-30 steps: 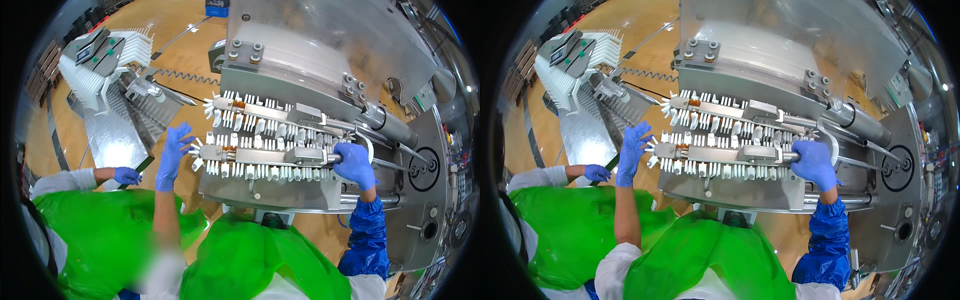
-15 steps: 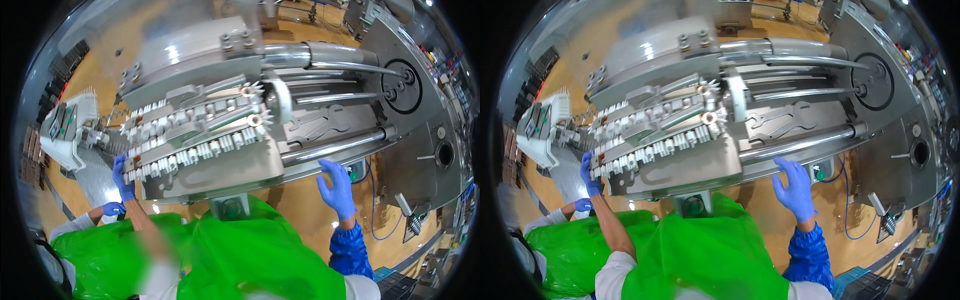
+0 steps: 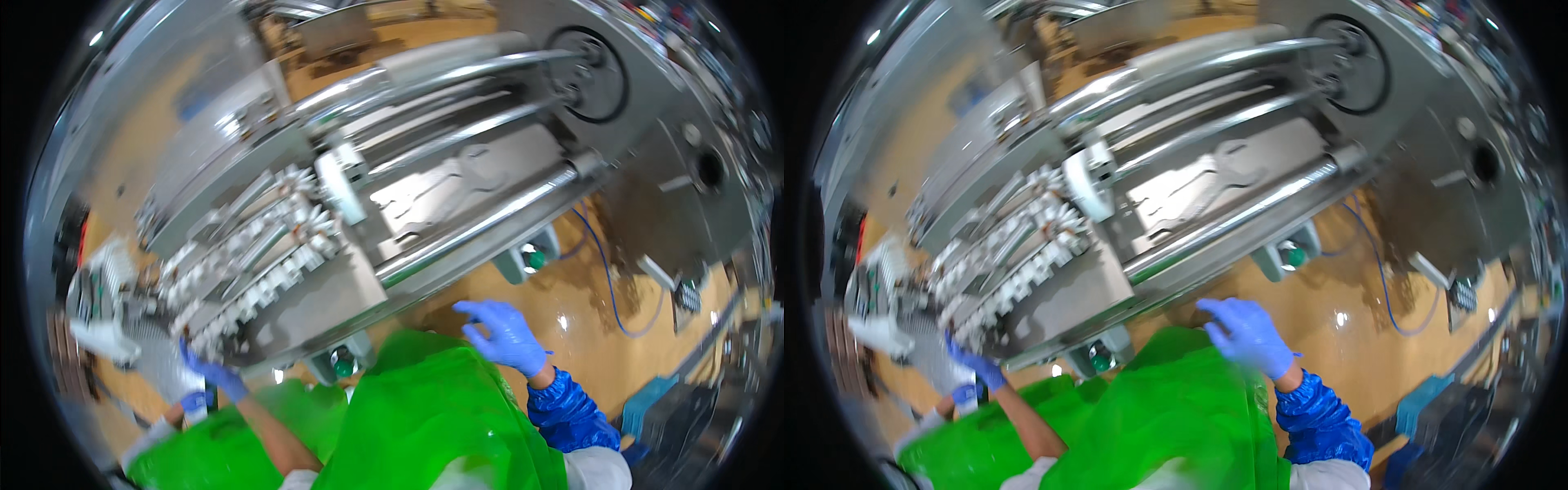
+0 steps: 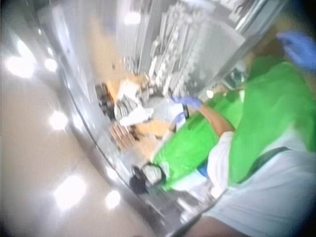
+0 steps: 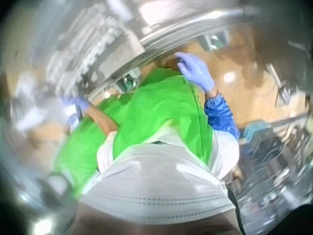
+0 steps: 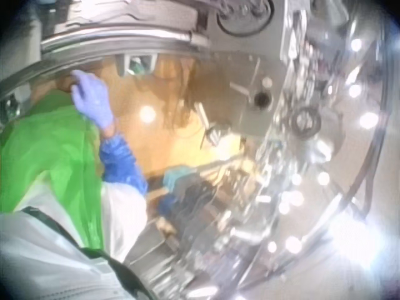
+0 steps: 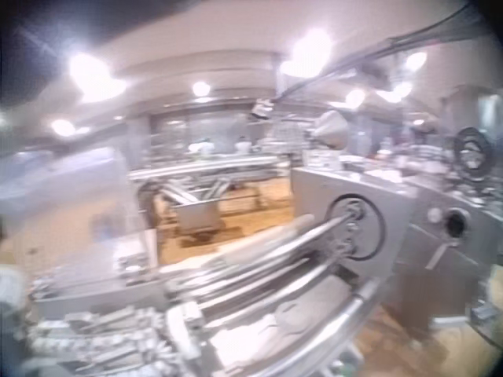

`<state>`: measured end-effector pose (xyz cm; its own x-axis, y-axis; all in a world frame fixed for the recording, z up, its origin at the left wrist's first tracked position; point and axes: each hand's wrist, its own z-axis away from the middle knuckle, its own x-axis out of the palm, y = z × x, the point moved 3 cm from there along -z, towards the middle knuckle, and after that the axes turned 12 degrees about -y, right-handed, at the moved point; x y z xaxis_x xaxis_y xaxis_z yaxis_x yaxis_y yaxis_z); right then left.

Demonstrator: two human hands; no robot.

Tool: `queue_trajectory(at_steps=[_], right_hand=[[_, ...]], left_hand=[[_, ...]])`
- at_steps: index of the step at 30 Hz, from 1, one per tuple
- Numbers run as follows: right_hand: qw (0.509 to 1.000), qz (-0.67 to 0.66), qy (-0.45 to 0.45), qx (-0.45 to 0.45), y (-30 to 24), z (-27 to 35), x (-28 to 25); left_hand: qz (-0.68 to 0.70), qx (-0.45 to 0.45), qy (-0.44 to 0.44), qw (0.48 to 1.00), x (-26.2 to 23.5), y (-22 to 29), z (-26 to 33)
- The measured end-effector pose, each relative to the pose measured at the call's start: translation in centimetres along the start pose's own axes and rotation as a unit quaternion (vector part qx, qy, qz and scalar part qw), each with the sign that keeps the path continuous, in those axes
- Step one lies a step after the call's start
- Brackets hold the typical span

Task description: The person assembles components on a stainless steel machine, installing a white plastic ring, metal rods, and a white plastic comb-like part. The person also handles a metal cylindrical part with multiple holes.

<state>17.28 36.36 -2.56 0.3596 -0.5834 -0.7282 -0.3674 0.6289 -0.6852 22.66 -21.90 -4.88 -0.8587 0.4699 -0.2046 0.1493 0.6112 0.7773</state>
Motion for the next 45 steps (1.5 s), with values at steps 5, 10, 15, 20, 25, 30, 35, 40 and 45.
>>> queue_trajectory(at_steps=[5, 10, 15, 20, 25, 30, 35, 40, 45], right_hand=[[1.000, -0.009, 0.003, 0.016, 1.8, 4.5, 0.7], [0.995, 0.012, 0.037, 0.088, 4.5, 10.4, -1.7], [0.983, 0.008, 0.118, 0.137, 7.7, 17.2, -2.7], [0.950, -0.010, 0.210, 0.233, 13.9, 30.5, -5.1], [0.882, 0.007, 0.310, 0.356, 20.4, 45.7, -8.6], [0.815, 0.004, 0.366, 0.449, 24.8, 56.3, -13.2], [0.792, 0.006, 0.415, 0.448, 29.3, 61.7, -15.6], [0.768, -0.030, 0.396, 0.502, 35.3, 68.3, -17.1], [0.737, -0.028, 0.376, 0.561, 42.1, 76.3, -24.7]], left_hand=[[-0.119, 0.191, -0.021, 0.974, 8.8, 10.0, 4.7], [-0.033, 0.258, -0.069, 0.963, 17.9, 18.2, 10.1], [0.041, 0.296, -0.100, 0.949, 23.3, 23.1, 12.3], [0.128, 0.316, -0.195, 0.920, 33.1, 29.3, 18.9], [0.113, 0.364, -0.324, 0.866, 43.8, 40.2, 35.3], [0.157, 0.307, -0.571, 0.745, 52.3, 48.9, 51.1], [-0.113, 0.350, -0.877, 0.308, 60.0, 41.2, 66.3], [-0.206, -0.233, -0.946, 0.090, 66.2, 30.5, 76.8], [-0.254, 0.312, -0.916, -0.009, 75.1, 30.0, 86.9]])
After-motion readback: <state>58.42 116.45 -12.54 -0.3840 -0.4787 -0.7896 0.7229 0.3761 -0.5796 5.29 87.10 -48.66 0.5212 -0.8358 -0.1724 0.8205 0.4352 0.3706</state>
